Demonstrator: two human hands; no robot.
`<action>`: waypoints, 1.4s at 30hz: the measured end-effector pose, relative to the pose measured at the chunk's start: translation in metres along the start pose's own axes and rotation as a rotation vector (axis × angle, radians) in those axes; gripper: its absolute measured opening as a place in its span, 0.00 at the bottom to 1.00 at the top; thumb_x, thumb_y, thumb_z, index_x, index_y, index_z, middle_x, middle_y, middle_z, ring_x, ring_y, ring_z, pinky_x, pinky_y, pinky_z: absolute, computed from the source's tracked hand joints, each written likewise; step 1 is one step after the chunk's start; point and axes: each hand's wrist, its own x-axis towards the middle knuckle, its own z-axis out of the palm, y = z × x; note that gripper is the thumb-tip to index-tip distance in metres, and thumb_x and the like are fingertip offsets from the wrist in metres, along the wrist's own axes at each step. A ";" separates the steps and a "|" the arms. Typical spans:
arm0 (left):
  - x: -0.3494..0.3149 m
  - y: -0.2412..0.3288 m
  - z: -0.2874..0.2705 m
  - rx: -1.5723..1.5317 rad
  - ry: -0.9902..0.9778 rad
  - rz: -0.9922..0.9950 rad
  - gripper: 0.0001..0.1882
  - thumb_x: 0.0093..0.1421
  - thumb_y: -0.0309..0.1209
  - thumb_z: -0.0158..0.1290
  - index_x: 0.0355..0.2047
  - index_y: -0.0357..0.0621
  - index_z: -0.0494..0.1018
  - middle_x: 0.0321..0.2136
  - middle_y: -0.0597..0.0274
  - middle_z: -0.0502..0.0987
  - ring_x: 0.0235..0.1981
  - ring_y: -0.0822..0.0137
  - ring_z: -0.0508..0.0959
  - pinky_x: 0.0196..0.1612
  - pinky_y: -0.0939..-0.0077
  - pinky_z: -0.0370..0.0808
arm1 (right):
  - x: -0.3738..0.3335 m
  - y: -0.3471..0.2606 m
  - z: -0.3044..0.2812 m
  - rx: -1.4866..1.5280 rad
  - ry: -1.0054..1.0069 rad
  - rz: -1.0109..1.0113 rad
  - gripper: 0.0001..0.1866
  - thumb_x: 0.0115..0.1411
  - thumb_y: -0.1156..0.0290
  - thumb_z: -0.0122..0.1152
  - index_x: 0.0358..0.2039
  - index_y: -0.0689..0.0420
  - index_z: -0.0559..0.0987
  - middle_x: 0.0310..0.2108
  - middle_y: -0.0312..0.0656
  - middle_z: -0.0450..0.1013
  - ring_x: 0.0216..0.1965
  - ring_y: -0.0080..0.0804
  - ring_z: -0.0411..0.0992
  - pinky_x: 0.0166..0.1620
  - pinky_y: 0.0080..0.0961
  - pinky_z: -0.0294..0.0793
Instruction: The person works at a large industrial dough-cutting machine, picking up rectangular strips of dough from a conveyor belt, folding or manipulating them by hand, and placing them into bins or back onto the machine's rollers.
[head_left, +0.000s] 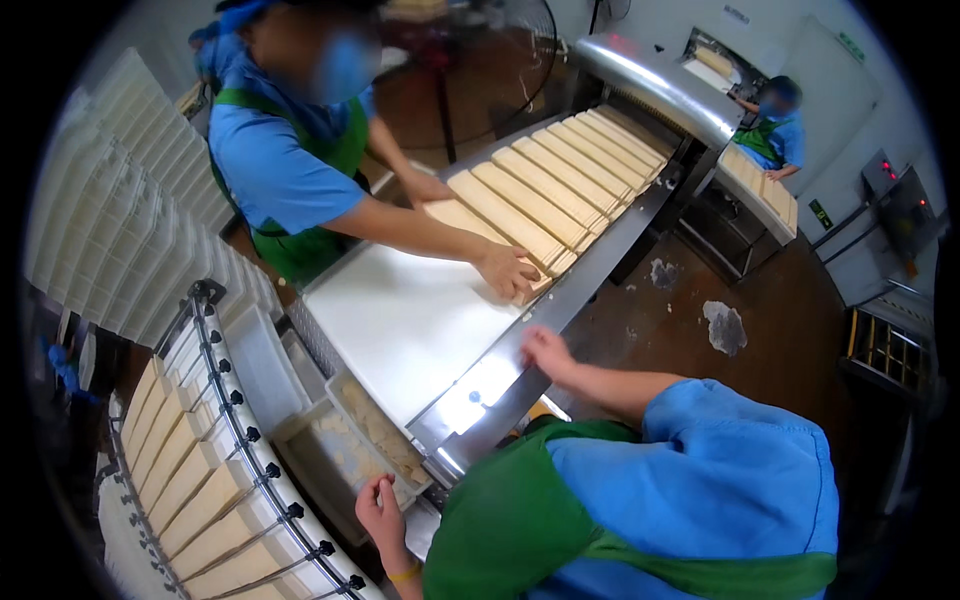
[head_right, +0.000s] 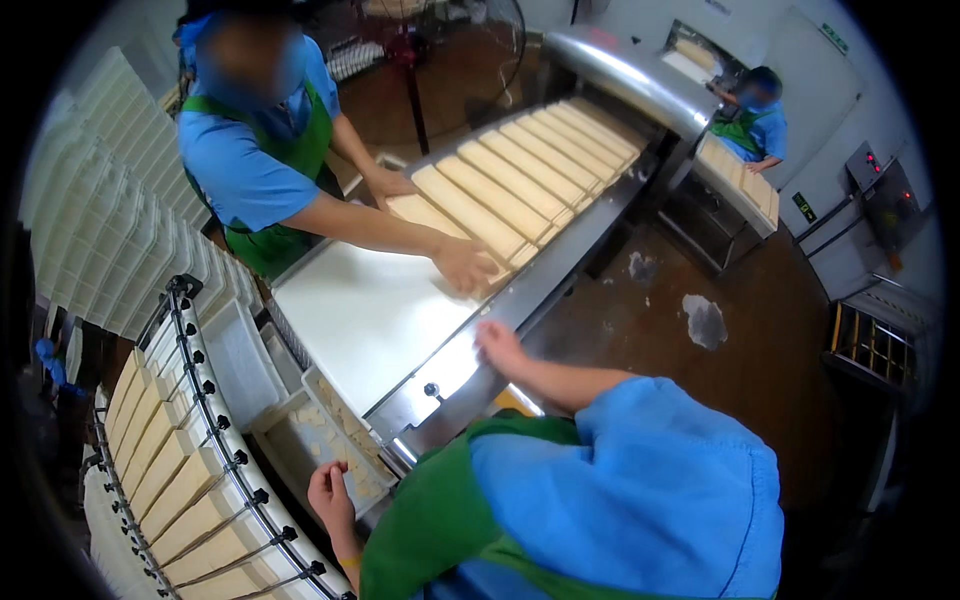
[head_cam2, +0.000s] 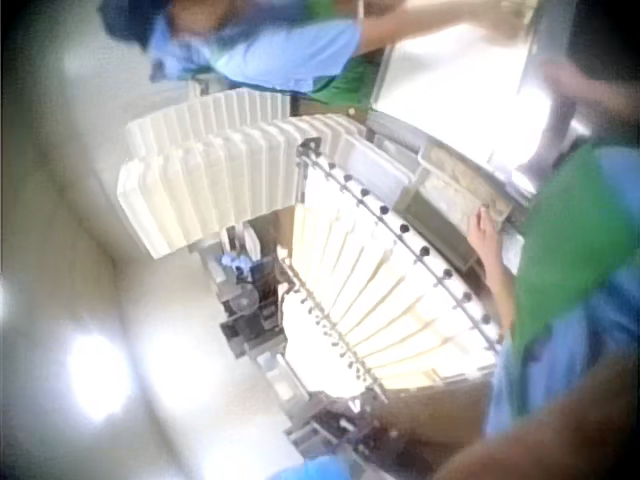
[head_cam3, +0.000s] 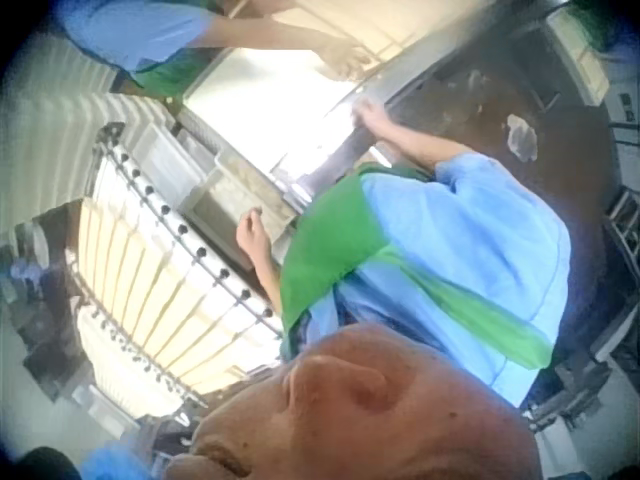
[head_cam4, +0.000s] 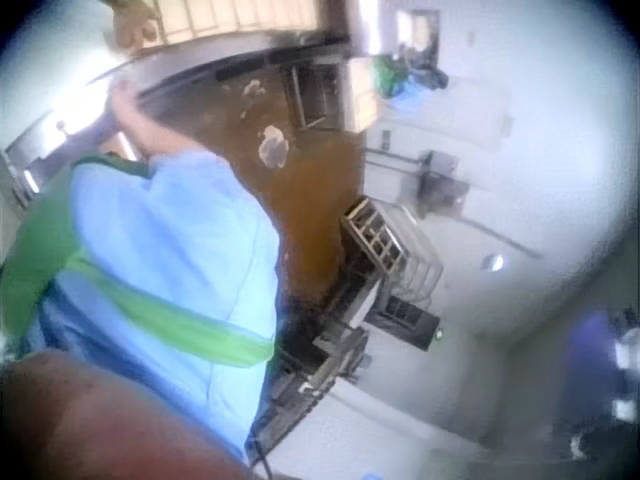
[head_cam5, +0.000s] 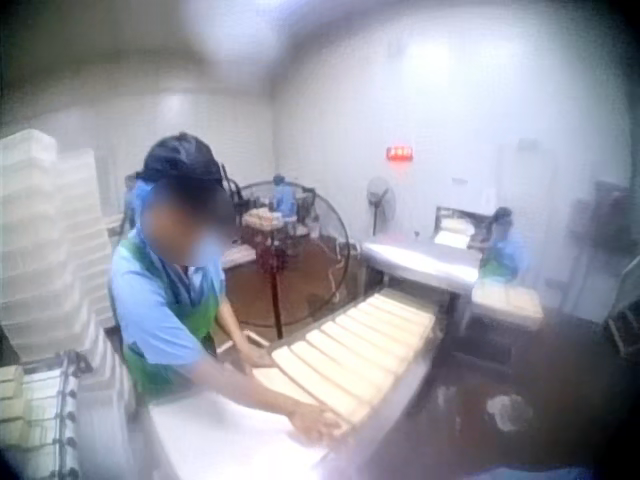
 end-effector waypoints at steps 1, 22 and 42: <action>0.010 0.005 0.010 0.025 -0.041 -0.003 0.07 0.61 0.25 0.48 0.33 0.33 0.74 0.29 0.58 0.78 0.33 0.70 0.77 0.40 0.77 0.72 | 0.017 -0.006 -0.017 -0.009 0.136 -0.058 0.15 0.60 0.70 0.53 0.47 0.58 0.68 0.25 0.36 0.70 0.21 0.23 0.68 0.25 0.22 0.69; 0.321 0.083 0.312 0.472 -0.566 0.474 0.10 0.55 0.28 0.52 0.37 0.39 0.74 0.38 0.52 0.76 0.41 0.52 0.74 0.45 0.65 0.71 | 0.132 -0.036 -0.054 -0.517 0.629 -0.367 0.25 0.55 0.67 0.57 0.53 0.58 0.68 0.22 0.36 0.63 0.23 0.25 0.63 0.29 0.22 0.65; 0.394 0.073 0.423 0.907 -0.100 0.155 0.44 0.42 0.49 0.60 0.55 0.38 0.58 0.51 0.49 0.64 0.57 0.53 0.60 0.58 0.50 0.55 | 0.121 -0.053 -0.067 -0.826 0.407 -0.543 0.17 0.55 0.70 0.54 0.46 0.59 0.74 0.24 0.46 0.68 0.27 0.43 0.66 0.32 0.36 0.65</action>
